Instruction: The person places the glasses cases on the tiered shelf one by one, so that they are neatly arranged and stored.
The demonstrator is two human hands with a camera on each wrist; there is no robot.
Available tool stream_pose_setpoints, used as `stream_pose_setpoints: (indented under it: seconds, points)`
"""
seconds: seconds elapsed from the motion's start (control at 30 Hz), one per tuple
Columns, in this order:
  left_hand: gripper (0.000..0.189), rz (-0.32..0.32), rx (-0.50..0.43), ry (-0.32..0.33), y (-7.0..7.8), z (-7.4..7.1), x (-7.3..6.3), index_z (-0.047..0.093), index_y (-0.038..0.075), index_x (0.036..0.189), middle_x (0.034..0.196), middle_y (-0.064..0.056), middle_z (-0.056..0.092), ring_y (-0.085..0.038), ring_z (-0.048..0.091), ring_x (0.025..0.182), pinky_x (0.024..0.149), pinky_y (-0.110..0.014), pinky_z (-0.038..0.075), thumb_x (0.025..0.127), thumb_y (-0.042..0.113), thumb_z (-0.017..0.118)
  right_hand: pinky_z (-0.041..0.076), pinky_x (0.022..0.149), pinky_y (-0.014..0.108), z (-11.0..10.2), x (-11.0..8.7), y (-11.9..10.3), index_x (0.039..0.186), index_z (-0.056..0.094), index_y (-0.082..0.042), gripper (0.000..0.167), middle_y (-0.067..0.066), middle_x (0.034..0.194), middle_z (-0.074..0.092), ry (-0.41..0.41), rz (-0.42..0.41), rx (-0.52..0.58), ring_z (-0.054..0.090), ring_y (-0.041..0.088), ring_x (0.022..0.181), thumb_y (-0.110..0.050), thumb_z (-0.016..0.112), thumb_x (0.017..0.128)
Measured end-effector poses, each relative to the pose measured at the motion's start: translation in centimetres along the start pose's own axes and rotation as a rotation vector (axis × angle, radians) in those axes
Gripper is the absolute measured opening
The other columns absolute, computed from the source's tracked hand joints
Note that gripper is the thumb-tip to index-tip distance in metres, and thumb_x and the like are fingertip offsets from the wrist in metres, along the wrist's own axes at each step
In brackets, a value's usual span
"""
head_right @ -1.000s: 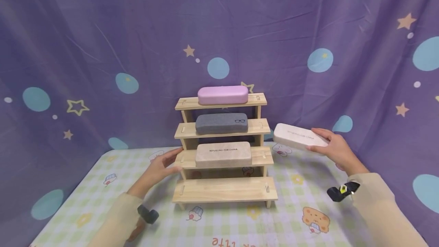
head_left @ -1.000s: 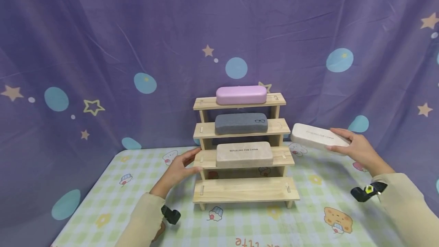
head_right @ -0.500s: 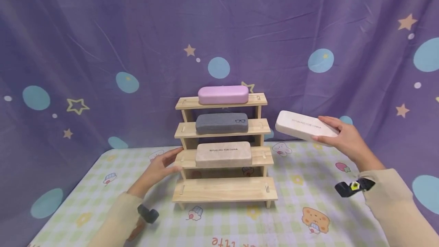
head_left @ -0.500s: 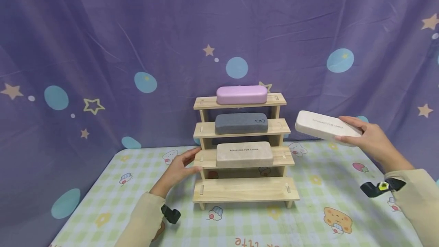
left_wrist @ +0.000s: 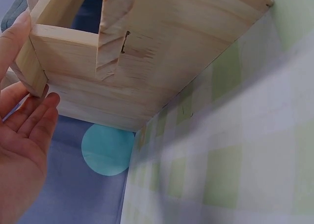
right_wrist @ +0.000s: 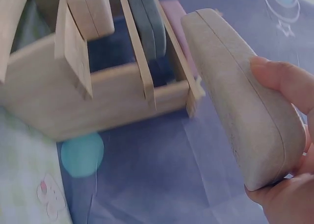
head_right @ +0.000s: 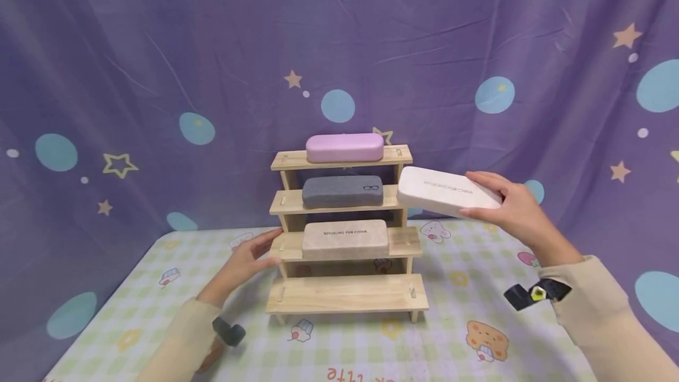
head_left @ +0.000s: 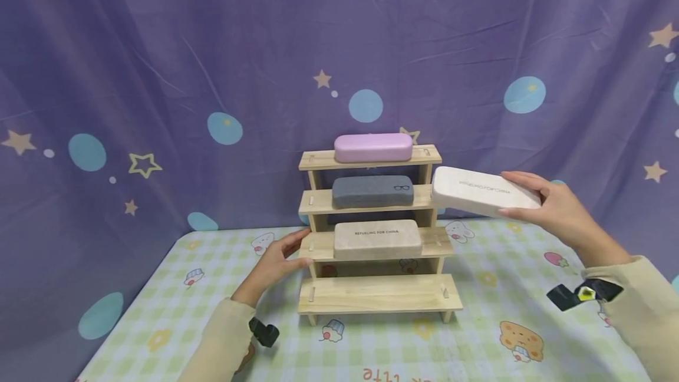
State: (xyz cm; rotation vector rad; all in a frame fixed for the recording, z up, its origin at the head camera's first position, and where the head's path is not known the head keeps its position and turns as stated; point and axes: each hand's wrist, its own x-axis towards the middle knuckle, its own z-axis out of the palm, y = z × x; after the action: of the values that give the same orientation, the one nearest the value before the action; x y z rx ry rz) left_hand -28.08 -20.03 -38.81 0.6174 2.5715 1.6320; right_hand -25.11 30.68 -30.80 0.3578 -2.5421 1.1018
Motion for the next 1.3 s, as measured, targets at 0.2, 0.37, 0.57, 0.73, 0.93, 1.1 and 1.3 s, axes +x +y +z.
stream_pose_setpoints:
  seconds: [0.2,0.37,0.57,0.73,0.93,1.1,1.3]
  points:
    - [0.068,0.019,0.005,-0.003,-0.5,0.0,0.2,0.040,-0.007,0.139,0.145,-0.023,0.038,-0.038,0.035,0.134,0.111,-0.048,0.028,0.082,0.008,0.074,0.040,0.070,0.005,1.2,-0.2,-1.7,0.141,0.046,-0.011,0.071,0.021,0.140,0.041,-0.033,-0.048,0.053,0.047,-0.004,0.096,-0.019,0.079,0.078]
    - [0.068,0.042,-0.007,0.010,-2.5,-0.1,0.8,0.042,-0.002,0.140,0.145,-0.020,0.038,-0.035,0.035,0.134,0.112,-0.047,0.028,0.081,0.009,0.074,0.041,0.071,0.006,2.1,-0.5,-2.8,0.140,0.048,-0.014,0.071,0.017,0.140,0.043,-0.048,-0.065,0.074,0.049,-0.003,0.096,-0.020,0.080,0.077]
    - [0.068,0.056,-0.002,0.020,-3.3,-0.1,1.0,0.045,0.002,0.140,0.144,-0.016,0.042,-0.032,0.037,0.133,0.111,-0.045,0.029,0.080,0.013,0.076,0.042,0.073,0.007,3.4,-1.0,-3.7,0.136,0.052,-0.010,0.067,0.018,0.137,0.046,-0.059,-0.113,0.106,0.050,-0.003,0.098,-0.017,0.081,0.076]
    - [0.068,0.074,-0.007,0.017,-3.2,0.0,1.0,0.044,0.000,0.139,0.144,-0.017,0.041,-0.034,0.037,0.133,0.111,-0.047,0.029,0.080,0.012,0.075,0.039,0.078,0.005,4.7,-1.7,-4.3,0.133,0.055,-0.010,0.066,0.017,0.135,0.050,-0.065,-0.161,0.122,0.047,-0.008,0.103,-0.016,0.082,0.073]
    - [0.067,0.075,-0.014,0.018,-3.1,0.0,0.9,0.044,-0.001,0.139,0.144,-0.019,0.041,-0.034,0.036,0.133,0.111,-0.046,0.029,0.081,0.010,0.075,0.041,0.077,0.005,6.2,-2.5,-5.3,0.131,0.057,-0.009,0.065,0.016,0.133,0.052,-0.087,-0.204,0.161,0.050,-0.006,0.101,-0.013,0.083,0.071]
    - [0.067,0.069,-0.013,0.019,-3.1,0.0,0.9,0.044,0.000,0.139,0.144,-0.018,0.041,-0.034,0.036,0.134,0.111,-0.046,0.028,0.081,0.010,0.075,0.043,0.076,0.008,7.5,-3.3,-6.0,0.132,0.057,-0.008,0.065,0.017,0.135,0.050,-0.114,-0.181,0.185,0.051,-0.004,0.099,-0.014,0.083,0.072]
    - [0.068,0.064,-0.019,0.020,-3.2,-0.1,1.0,0.045,0.001,0.139,0.144,-0.016,0.042,-0.031,0.037,0.134,0.112,-0.044,0.029,0.080,0.011,0.076,0.042,0.082,0.008,9.1,-3.8,-6.4,0.130,0.058,-0.006,0.065,0.018,0.135,0.050,-0.152,-0.202,0.228,0.048,-0.005,0.108,-0.015,0.083,0.071]
